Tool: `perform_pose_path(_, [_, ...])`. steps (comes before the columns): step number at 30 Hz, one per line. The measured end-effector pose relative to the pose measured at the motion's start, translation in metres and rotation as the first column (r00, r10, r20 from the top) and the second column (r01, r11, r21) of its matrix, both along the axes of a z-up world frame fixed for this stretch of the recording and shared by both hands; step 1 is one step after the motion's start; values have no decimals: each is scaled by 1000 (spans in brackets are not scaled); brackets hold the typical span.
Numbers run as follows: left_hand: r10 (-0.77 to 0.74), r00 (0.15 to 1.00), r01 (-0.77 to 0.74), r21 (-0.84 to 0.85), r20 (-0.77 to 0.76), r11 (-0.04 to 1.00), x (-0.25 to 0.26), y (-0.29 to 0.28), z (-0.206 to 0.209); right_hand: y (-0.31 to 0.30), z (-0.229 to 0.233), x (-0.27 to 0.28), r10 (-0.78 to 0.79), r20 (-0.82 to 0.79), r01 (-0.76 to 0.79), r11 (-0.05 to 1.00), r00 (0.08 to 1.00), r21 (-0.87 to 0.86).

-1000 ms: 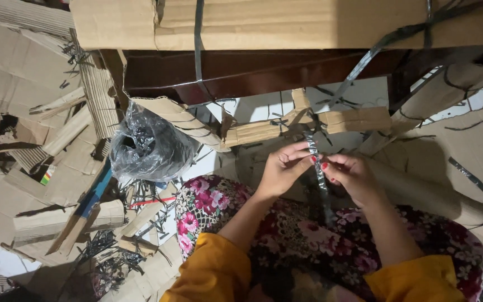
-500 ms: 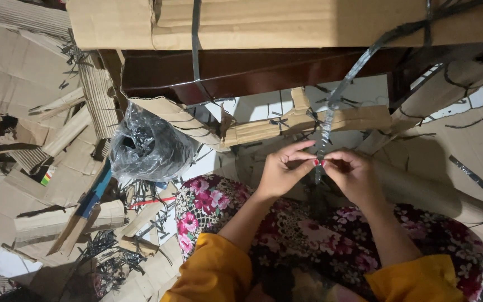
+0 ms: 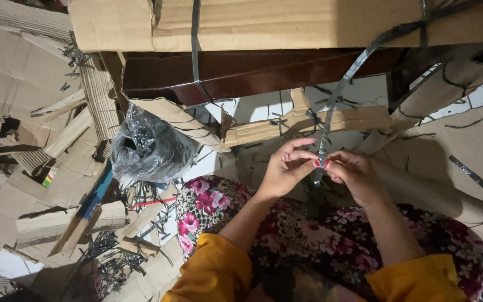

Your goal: Wrapping the legs of a wooden chair with cardboard and securing them with plastic ties for protection.

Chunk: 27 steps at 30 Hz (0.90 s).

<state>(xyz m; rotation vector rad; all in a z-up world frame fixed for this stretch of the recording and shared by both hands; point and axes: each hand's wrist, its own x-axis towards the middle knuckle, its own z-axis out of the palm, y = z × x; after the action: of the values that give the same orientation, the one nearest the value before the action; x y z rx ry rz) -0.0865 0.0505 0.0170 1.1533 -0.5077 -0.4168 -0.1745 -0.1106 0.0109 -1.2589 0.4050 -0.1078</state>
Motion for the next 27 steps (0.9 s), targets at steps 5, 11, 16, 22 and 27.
perform_pose_path(5, [-10, 996, 11, 9, -89, 1000, -2, -2, -6, 5, 17, -5, -51, -8, 46, 941, 999, -337])
perform_pose_path(11, [18, 999, -14, 120, -32, 993, -4, 2, 4, 3, 0, -4, -120, 78, 140, 926, 990, -352])
perform_pose_path(16, [64, 997, -68, 146, 31, 987, -4, 4, 1, 7, 7, -4, -112, 95, 147, 809, 989, -570])
perform_pose_path(22, [79, 986, -112, 236, 145, 965, -2, 2, -10, 16, 13, -1, -78, 262, 252, 623, 962, -740])
perform_pose_path(27, [54, 998, -55, 66, 9, 996, -3, -4, -12, 6, 9, 0, -151, 197, 248, 546, 969, -800])
